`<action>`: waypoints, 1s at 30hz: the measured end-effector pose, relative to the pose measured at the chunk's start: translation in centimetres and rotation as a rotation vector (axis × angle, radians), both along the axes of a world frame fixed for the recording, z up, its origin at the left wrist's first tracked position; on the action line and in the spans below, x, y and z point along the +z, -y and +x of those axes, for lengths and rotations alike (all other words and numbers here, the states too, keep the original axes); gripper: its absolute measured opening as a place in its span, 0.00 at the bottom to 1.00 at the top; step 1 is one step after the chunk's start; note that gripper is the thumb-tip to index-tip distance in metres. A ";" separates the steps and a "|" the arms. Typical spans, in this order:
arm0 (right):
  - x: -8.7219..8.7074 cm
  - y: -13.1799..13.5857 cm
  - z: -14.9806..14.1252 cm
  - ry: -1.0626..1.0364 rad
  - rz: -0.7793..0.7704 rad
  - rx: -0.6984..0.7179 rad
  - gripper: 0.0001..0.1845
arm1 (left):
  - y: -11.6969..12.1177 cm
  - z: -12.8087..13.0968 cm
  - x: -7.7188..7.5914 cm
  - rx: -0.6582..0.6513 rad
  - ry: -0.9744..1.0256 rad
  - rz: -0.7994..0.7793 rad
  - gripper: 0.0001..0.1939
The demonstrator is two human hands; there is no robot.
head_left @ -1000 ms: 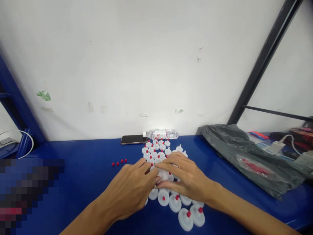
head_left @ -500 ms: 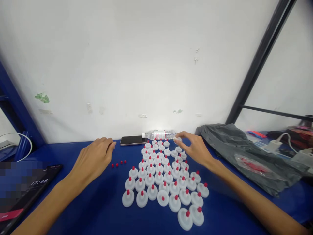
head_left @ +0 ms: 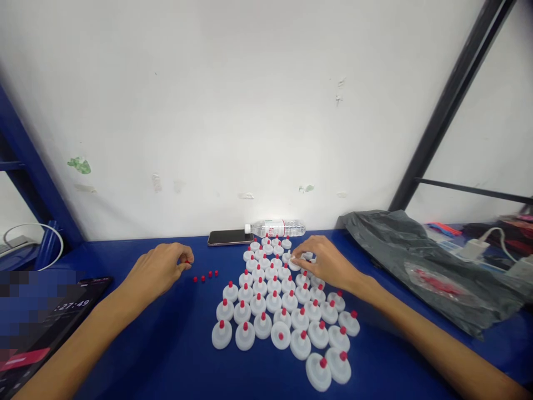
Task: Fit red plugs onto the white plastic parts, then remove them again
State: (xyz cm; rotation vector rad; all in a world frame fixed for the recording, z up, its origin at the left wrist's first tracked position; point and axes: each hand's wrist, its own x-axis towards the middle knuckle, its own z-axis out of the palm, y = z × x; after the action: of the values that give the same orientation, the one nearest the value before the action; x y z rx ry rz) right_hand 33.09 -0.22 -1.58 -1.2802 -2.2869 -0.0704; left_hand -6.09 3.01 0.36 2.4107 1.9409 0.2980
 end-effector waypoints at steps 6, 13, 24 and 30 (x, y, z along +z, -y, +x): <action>0.2 0.2 -0.1 0.029 -0.045 0.011 0.07 | -0.5 -0.7 -0.8 0.018 0.032 -0.046 0.14; 1.3 0.3 0.5 0.054 -0.045 -0.027 0.16 | -0.7 -0.9 -1.2 0.004 0.030 -0.095 0.12; 2.8 0.1 3.3 0.058 -0.369 0.017 0.11 | -0.1 -0.3 -0.8 -0.052 0.119 -0.206 0.10; 2.7 -0.1 3.5 0.035 -0.393 0.072 0.08 | 0.2 0.0 -0.6 -0.064 0.160 -0.237 0.10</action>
State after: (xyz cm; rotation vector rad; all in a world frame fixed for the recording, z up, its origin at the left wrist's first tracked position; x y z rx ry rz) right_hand 36.54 -0.14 1.11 -1.3874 -2.4546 0.4036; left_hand -6.07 2.83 -0.27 2.2200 1.7216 0.2352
